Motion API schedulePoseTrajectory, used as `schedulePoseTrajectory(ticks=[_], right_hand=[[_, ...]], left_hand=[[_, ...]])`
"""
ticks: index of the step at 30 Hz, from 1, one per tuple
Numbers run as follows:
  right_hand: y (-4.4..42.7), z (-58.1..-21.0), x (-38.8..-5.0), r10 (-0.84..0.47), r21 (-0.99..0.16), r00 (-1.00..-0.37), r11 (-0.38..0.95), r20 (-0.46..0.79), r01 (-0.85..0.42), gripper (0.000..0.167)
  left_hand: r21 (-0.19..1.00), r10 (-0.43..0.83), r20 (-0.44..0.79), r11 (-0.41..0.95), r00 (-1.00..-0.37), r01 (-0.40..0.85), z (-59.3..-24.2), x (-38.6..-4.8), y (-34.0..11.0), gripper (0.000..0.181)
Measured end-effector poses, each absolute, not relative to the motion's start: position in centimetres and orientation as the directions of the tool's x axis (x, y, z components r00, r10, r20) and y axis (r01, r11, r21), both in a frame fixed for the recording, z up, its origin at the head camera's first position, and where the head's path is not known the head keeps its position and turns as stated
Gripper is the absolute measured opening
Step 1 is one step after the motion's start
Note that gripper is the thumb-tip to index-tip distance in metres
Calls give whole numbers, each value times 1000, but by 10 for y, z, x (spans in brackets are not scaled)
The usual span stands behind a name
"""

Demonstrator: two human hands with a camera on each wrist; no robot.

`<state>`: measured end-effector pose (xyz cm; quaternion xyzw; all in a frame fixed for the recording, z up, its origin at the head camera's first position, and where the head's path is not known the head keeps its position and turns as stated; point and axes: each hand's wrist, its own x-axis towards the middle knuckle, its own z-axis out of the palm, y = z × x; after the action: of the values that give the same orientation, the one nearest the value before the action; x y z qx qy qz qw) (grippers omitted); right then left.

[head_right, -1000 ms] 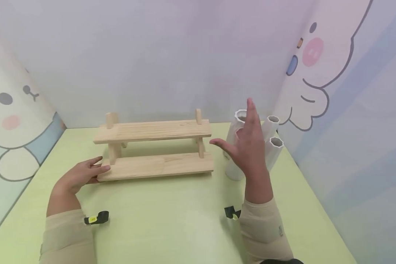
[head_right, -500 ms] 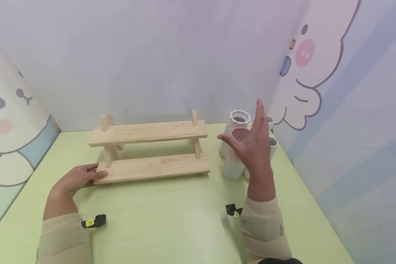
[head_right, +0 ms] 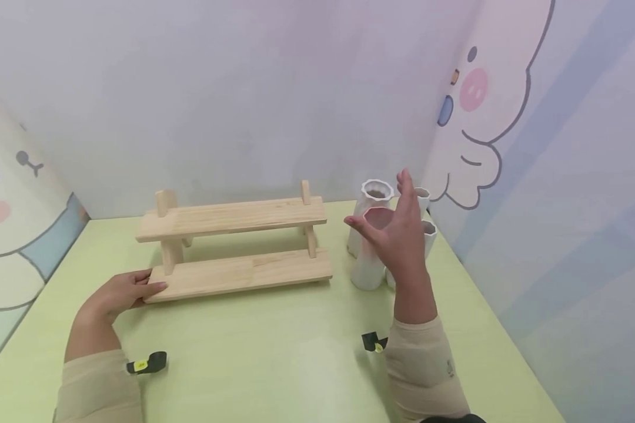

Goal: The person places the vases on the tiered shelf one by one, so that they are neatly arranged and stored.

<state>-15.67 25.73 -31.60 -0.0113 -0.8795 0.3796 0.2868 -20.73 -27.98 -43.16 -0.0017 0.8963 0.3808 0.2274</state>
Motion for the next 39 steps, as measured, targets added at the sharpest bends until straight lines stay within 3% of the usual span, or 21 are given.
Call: schedulePoseTrajectory(ticks=[18,30,39], right_hand=[[252,-347,-161,264,-666,-852,735,453,-127,120],[252,-366,-159,430,-808,-845,589,318,-5,118],[257,-371,-155,468,-782,-845,615,259,101,115]], left_hand=[[651,166,-414,741,-895,-164,-432,-202,-286,100],[659,171,-396,737,-902,-149,-427,-203,-283,96],[660,170,-404,735,-899,-158,-429,-208,-279,100]])
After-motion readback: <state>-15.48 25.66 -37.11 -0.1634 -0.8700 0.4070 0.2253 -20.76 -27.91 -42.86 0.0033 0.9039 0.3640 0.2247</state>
